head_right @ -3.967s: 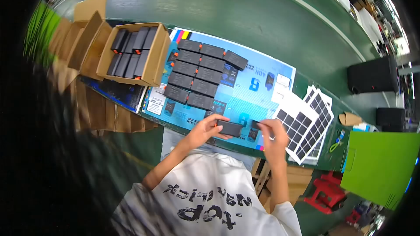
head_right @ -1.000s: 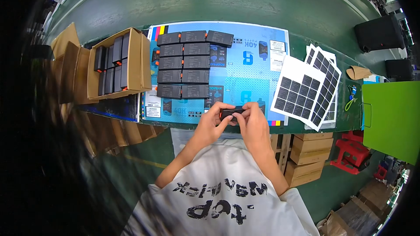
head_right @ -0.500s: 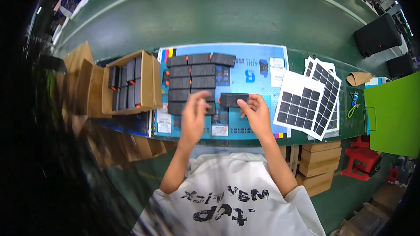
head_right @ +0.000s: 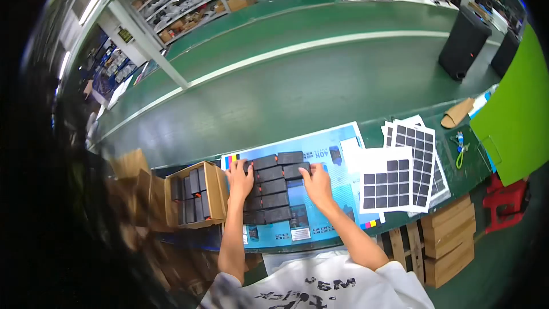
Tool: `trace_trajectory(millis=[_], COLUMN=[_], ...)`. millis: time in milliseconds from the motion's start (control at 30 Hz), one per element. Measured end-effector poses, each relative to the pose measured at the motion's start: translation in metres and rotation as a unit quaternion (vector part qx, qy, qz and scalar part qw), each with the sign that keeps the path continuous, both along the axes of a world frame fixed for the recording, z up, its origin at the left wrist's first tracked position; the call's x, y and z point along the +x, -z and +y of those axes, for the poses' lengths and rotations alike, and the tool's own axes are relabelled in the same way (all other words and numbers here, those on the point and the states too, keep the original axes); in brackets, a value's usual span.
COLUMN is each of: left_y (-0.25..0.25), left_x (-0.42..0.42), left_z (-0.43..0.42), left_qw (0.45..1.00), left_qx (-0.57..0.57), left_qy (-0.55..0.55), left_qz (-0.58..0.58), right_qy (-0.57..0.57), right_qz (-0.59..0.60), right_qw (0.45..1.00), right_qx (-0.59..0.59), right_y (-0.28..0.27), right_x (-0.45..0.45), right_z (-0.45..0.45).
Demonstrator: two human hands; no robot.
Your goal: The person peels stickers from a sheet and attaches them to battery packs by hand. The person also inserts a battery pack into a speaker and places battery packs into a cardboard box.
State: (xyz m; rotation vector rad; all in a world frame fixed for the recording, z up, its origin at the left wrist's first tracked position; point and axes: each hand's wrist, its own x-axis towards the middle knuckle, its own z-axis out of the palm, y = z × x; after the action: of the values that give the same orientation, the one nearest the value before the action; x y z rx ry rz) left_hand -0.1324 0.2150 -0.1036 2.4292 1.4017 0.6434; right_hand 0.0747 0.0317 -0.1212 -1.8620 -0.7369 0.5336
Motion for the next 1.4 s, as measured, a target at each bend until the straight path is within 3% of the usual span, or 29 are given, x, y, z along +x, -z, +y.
trace_trajectory(millis=[33, 100, 167, 400, 467, 533, 600, 667, 733, 800, 833, 900, 1000, 1100, 1167, 1300, 1400], left_y=[-0.002, -0.007, -0.010, -0.008, -0.034, -0.063, -0.102, -0.121, -0.147, -0.157, -0.144, -0.137, -0.102, -0.072, -0.099, -0.109, -0.108], left_x=[0.001, 0.002, 0.004, 0.004, 0.002, -0.010, -0.025, -0.059, -0.088, -0.123, -0.149, -0.167, -0.188, -0.206, -0.178, -0.177, -0.179], left_z=[-0.003, -0.004, -0.005, -0.013, -0.035, -0.063, -0.095, -0.098, -0.086, -0.061, -0.040, -0.018, 0.002, 0.011, -0.006, -0.011, -0.006], left_qw=[1.000, 1.000, 1.000, 0.999, 0.998, 0.991, 0.987, 0.972, 0.972, 0.980, 0.985, 0.988, 0.974, 0.981, 0.984, 0.978, 0.988], left_qx=[-0.007, -0.011, -0.015, 0.033, 0.058, 0.111, 0.103, 0.212, 0.186, 0.089, 0.047, 0.049, 0.012, 0.041, 0.013, 0.028, -0.027], left_qy=[-0.002, 0.004, 0.016, -0.001, -0.008, 0.000, -0.045, -0.087, -0.139, -0.176, -0.162, -0.147, -0.136, -0.103, -0.131, -0.131, -0.125], left_qz=[0.001, -0.004, 0.004, 0.008, -0.006, -0.076, -0.117, -0.051, -0.032, -0.012, -0.040, 0.002, 0.179, 0.156, 0.120, 0.162, 0.081], right_qy=[-0.015, -0.022, -0.028, -0.078, -0.067, -0.023, -0.018, 0.001, -0.037, -0.052, -0.081, -0.089, -0.092, -0.075, -0.064, -0.060, -0.063], right_qz=[-0.100, -0.092, -0.264, -0.132, -0.118, -0.247, -0.317, -0.386, -0.363, -0.459, -0.433, -0.437, -0.428, -0.419, -0.434, -0.430, -0.402], right_qw=[0.995, 0.992, 0.960, 0.987, 0.990, 0.967, 0.948, 0.922, 0.922, 0.872, 0.868, 0.871, 0.873, 0.874, 0.879, 0.885, 0.897], right_qx=[-0.022, -0.087, -0.091, -0.049, -0.039, 0.065, 0.030, -0.030, -0.130, -0.162, -0.231, -0.206, -0.216, -0.232, -0.187, -0.167, -0.170], right_y=[-0.012, -0.029, -0.033, -0.049, -0.053, -0.052, -0.055, -0.072, -0.082, -0.075, -0.069, -0.051, -0.060, -0.052, -0.043, -0.042, -0.042], right_x=[-0.001, -0.004, -0.006, 0.013, 0.027, 0.052, 0.092, 0.128, 0.162, 0.181, 0.190, 0.204, 0.208, 0.207, 0.207, 0.205, 0.206], right_z=[0.002, 0.002, 0.002, -0.030, -0.054, -0.085, -0.114, -0.140, -0.165, -0.186, -0.196, -0.205, -0.207, -0.205, -0.206, -0.205, -0.205])
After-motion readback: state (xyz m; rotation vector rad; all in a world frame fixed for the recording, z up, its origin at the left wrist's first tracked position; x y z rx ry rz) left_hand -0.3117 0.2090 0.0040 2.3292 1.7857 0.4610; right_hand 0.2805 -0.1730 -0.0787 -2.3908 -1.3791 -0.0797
